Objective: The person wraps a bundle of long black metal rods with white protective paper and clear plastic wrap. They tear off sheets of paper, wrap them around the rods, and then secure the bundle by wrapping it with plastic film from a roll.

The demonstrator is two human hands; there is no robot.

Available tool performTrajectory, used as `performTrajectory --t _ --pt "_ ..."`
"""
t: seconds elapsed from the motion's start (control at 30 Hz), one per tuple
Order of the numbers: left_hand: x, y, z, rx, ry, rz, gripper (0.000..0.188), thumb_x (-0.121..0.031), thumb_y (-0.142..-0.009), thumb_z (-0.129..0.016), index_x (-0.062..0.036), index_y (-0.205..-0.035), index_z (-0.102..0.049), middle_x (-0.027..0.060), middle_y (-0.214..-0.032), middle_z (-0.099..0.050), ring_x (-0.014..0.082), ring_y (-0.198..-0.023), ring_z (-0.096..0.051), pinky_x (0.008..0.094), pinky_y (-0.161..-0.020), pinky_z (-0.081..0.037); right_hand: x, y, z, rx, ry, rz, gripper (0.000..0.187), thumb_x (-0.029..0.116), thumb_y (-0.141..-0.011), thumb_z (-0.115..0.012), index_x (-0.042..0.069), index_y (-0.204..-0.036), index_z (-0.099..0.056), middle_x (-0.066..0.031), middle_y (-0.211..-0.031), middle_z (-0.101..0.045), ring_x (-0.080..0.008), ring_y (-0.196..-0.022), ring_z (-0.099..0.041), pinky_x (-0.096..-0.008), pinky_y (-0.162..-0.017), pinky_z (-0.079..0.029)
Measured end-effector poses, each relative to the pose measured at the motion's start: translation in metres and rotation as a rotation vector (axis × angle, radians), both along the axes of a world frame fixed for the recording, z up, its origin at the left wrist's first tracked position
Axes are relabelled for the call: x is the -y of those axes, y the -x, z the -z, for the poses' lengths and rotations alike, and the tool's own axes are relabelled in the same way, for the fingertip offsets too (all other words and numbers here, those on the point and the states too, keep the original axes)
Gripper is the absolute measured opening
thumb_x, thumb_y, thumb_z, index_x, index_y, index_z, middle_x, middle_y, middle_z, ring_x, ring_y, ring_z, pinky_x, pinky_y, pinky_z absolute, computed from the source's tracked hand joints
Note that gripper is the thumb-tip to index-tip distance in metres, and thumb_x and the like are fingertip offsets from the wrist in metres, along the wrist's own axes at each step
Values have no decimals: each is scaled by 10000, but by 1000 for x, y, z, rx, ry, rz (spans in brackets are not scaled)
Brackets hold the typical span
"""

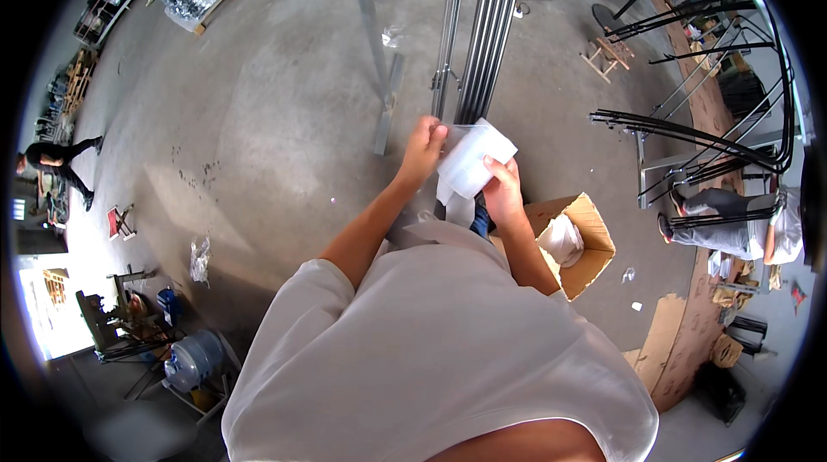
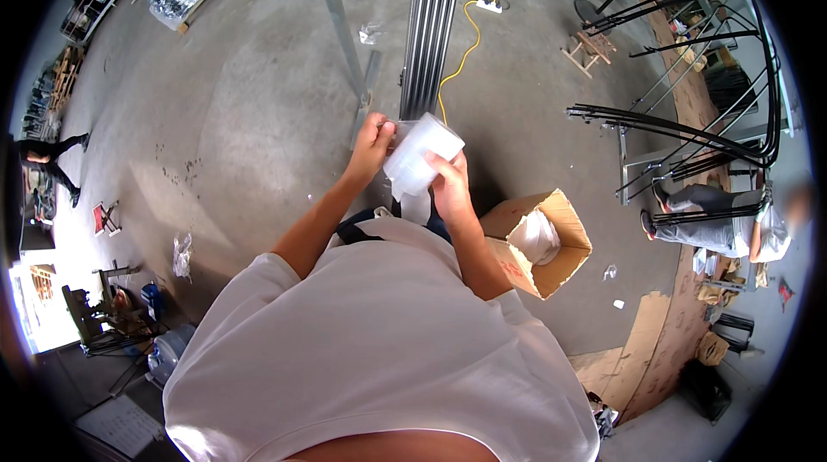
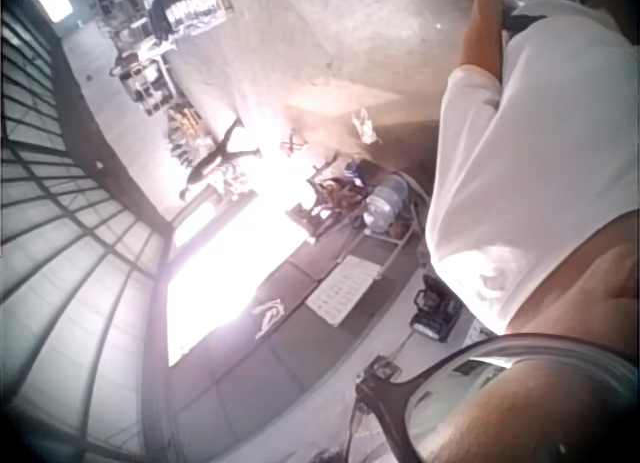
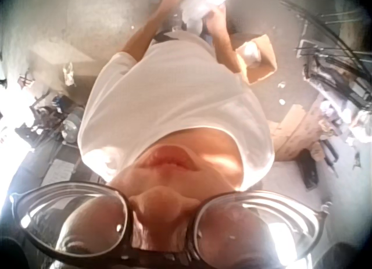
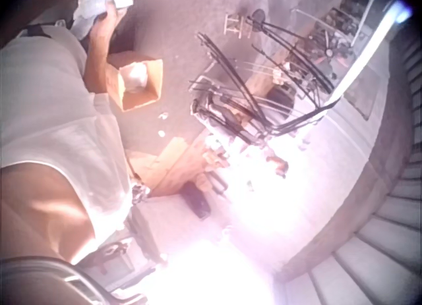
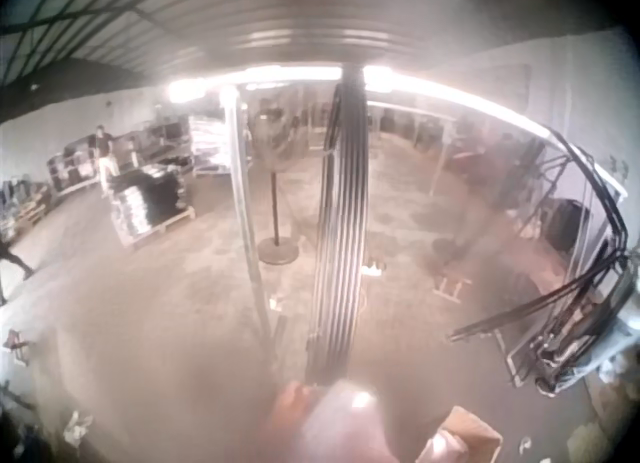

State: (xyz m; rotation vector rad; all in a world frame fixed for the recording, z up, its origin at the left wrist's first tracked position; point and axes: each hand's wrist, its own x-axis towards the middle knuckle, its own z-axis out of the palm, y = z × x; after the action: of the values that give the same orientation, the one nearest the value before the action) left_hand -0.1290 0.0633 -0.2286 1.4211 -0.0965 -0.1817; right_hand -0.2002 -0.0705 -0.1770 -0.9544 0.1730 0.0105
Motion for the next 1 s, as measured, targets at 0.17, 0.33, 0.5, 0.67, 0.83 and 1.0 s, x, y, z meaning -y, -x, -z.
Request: performTrajectory --t 0.17,0.33,0.5,0.67,0.83,1.0 --pt "-16 -7 1 41 72 319 219 -250 -879 -476 -34 -910 -495 0 -836 -504 69 -722 -475 224 -655 -424 9 -7 8 -90 -340 40 595 313 -689 -627 41 -1175 -418 -86 -1102 -518 -239 -1022 -492 -377 -898 -372" --pt "-12 -3 -3 175 18 401 183 -204 -875 -474 -30 -881 -528 -7 -798 -486 75 -752 -459 209 -681 -399 13 -11 16 -57 -360 44 636 369 -689 -625 36 -1183 -403 -118 -1105 -513 -270 -1028 -493 -413 -907 -378" --pt "-15 -10 12 132 2 415 171 -175 -873 -465 -33 -798 -521 -18 -760 -446 70 -751 -428 210 -655 -373 10 -13 13 -66 -327 82 625 355 -686 -628 32 -1175 -410 -119 -1089 -523 -271 -1019 -499 -411 -900 -385" --pt "-21 -18 0 -8 146 473 176 -193 -883 -444 -61 -767 -444 -28 -728 -407 44 -711 -393 194 -615 -344 14 -14 17 -109 -291 39 568 287 -675 -642 40 -1146 -444 -95 -1088 -528 -241 -1010 -502 -372 -894 -385" --pt "-12 -16 -12 29 110 239 185 -232 -899 -421 -76 -802 -438 -24 -737 -443 40 -651 -422 185 -537 -356 6 -17 14 -130 -164 84 547 255 -676 -638 31 -1136 -446 -82 -1069 -529 -219 -999 -499 -344 -888 -374" --pt "-6 -26 1 -27 161 90 219 -254 -900 -420 -72 -780 -445 -43 -672 -433 27 -601 -407 189 -490 -342 2 -21 14 -98 -56 127 551 226 -675 -637 27 -1143 -423 -73 -1054 -517 -209 -994 -489 -337 -883 -372"
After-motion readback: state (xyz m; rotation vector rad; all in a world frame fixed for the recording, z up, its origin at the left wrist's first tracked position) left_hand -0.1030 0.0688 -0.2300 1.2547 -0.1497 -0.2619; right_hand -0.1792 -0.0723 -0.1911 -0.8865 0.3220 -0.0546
